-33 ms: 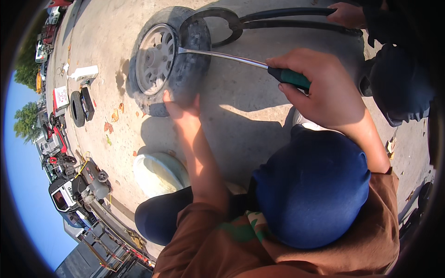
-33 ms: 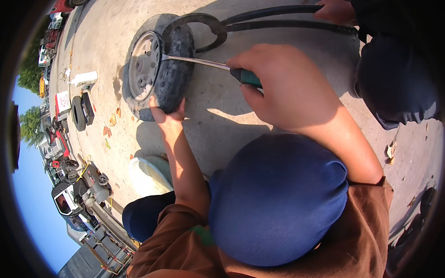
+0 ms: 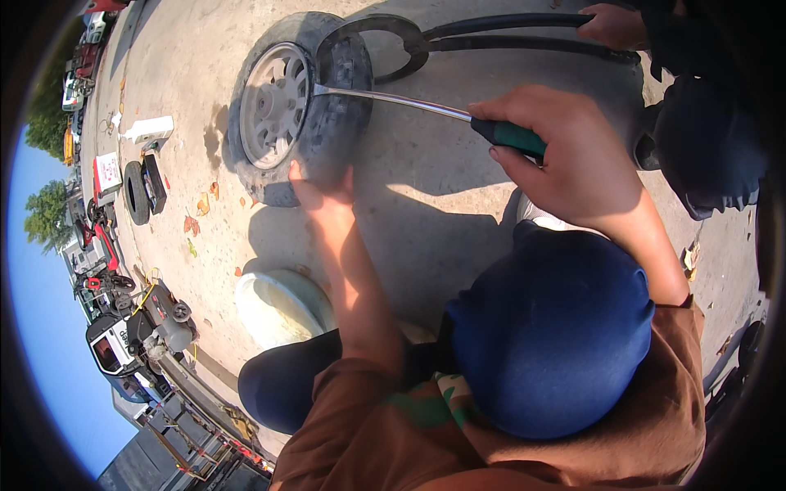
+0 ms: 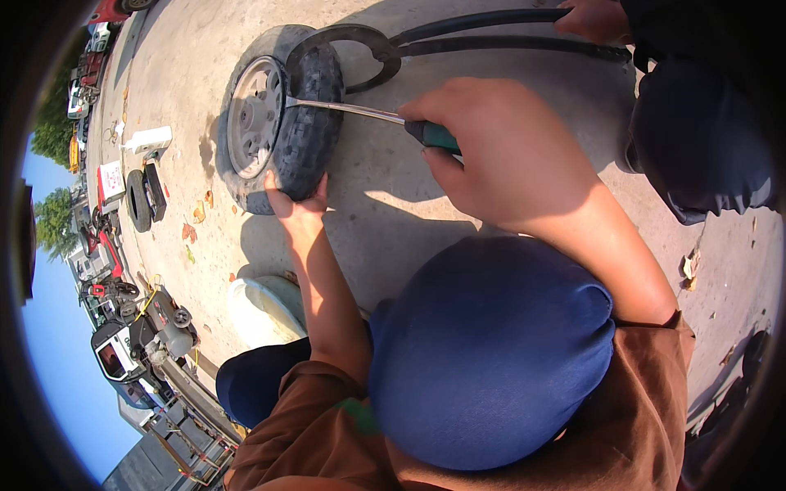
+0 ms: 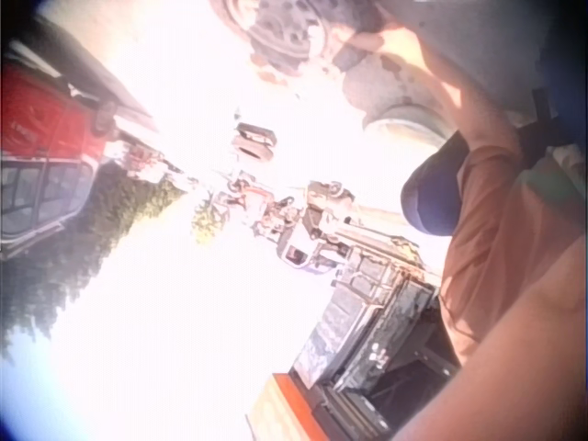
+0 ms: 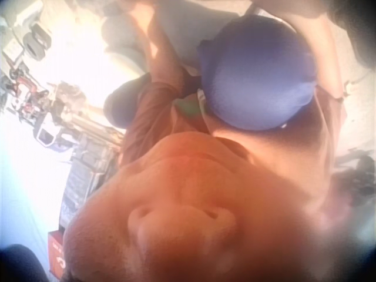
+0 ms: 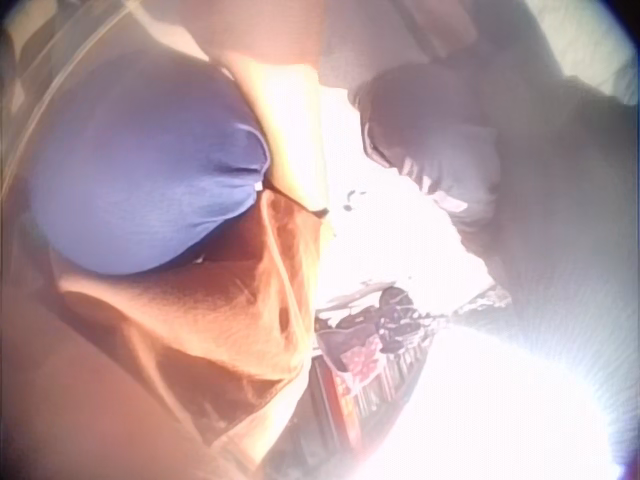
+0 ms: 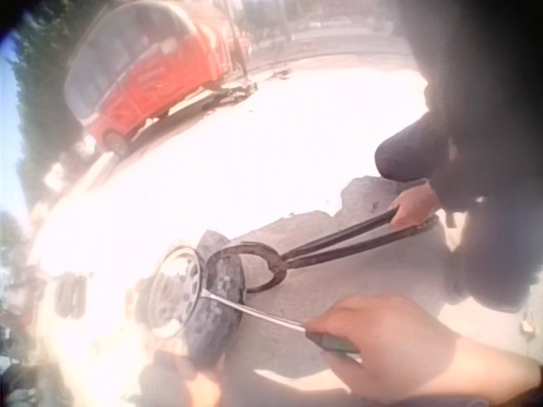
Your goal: The person uses a tire iron to pry the tire bead off the rim while another person holds the tire steady. They repeatedly apply leverage around the circumference to loosen the bead, then dip a cloth into a bucket of soapy water and wipe the tire bead and rim area.
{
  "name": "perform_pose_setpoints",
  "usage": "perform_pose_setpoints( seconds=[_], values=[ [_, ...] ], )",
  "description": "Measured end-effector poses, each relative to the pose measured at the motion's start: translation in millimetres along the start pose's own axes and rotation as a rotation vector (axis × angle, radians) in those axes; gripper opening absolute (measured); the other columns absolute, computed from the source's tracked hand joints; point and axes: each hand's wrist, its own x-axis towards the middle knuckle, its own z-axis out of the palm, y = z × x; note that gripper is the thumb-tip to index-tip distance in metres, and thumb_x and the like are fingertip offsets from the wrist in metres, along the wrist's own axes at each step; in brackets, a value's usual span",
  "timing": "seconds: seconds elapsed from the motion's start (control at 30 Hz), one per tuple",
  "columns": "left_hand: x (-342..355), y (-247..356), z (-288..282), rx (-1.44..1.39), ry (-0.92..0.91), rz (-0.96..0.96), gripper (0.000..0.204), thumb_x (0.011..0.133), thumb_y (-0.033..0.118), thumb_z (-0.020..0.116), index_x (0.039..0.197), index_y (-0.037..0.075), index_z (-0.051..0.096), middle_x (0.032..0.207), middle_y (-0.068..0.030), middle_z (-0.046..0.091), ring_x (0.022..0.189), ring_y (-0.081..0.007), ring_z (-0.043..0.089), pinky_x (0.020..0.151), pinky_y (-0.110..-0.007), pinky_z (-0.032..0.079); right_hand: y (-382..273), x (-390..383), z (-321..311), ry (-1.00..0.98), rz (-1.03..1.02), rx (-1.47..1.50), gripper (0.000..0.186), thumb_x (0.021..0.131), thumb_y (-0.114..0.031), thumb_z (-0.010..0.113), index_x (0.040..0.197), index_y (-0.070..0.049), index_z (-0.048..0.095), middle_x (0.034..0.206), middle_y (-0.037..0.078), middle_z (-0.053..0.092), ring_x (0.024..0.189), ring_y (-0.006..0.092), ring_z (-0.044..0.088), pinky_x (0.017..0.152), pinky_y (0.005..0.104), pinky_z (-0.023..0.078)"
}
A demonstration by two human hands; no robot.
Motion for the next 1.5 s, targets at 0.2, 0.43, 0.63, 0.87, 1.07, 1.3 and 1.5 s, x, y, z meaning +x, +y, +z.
perform_pose_setpoints(
  seconds=[0.2,0.43,0.63,0.87,1.07,1.3,1.5],
  values=[
    [3,-3,1,-0.013,0.135,0.009,0.066,0.087,0.059,0.062,0.140,0.019,0.059,0.140,-0.0061,0.062,0.130,-0.0347,0.057,0.106,-0.059,0.044,5,6,7,-0.018,-0.037,0.006,0.035,0.080,-0.001,0.072,0.115,-0.003,0.070,0.095,0.018,0.067,0.085,0.0395,0.065,0.074,0.0423,0.053],
    [-2,-3,5,0.007,0.095,0.024,0.066,0.085,0.059,0.065,0.137,0.019,0.061,0.137,-0.0070,0.064,0.125,-0.0361,0.060,0.103,-0.059,0.046,-11,30,1,0.015,-0.134,-0.142,0.031,0.081,-0.005,0.073,0.112,-0.003,0.072,0.095,0.018,0.070,0.089,0.0385,0.067,0.077,0.0423,0.054],
    [-11,-3,14,0.005,0.155,0.054,0.070,0.088,0.057,0.065,0.141,0.013,0.053,0.137,-0.0084,0.060,0.127,-0.0302,0.056,0.104,-0.053,0.045,-32,60,-17,-0.028,-0.161,-0.341,0.018,0.082,-0.008,0.076,0.099,0.000,0.076,0.088,0.016,0.074,0.080,0.0304,0.072,0.074,0.0355,0.057],
    [-6,-5,5,-0.027,0.052,0.070,0.071,0.083,0.052,0.072,0.140,0.014,0.052,0.138,-0.0071,0.058,0.127,-0.0279,0.055,0.106,-0.054,0.042,-61,91,-27,0.038,-0.359,-0.255,0.029,0.094,-0.021,0.052,0.099,0.005,0.063,0.075,0.017,0.067,0.065,0.0336,0.064,0.064,0.0408,0.051],
    [-6,-7,8,-0.097,0.124,0.062,0.071,0.082,0.049,0.076,0.139,0.016,0.053,0.138,-0.0071,0.057,0.128,-0.0283,0.053,0.107,-0.055,0.041,-81,83,-61,-0.282,0.065,0.049,0.016,0.089,-0.012,0.063,0.090,0.003,0.067,0.076,0.014,0.065,0.065,0.0272,0.063,0.064,0.0368,0.052],
    [-4,-12,7,-0.176,0.121,0.065,0.066,0.083,0.048,0.074,0.137,0.013,0.056,0.135,-0.0071,0.059,0.127,-0.0276,0.054,0.103,-0.051,0.046,-39,61,-26,-0.290,0.166,0.212,0.028,0.081,0.004,0.070,0.109,0.003,0.072,0.111,0.017,0.072,0.100,0.0224,0.070,0.090,0.0324,0.054],
    [-3,-14,1,-0.185,0.045,0.064,0.064,0.085,0.047,0.071,0.138,0.012,0.056,0.140,-0.0087,0.057,0.128,-0.0295,0.055,0.101,-0.049,0.051,-35,37,-19,-0.236,0.071,0.212,0.034,0.081,0.009,0.067,0.113,0.000,0.072,0.120,0.018,0.071,0.098,0.0254,0.070,0.088,0.0323,0.054]
  ],
)
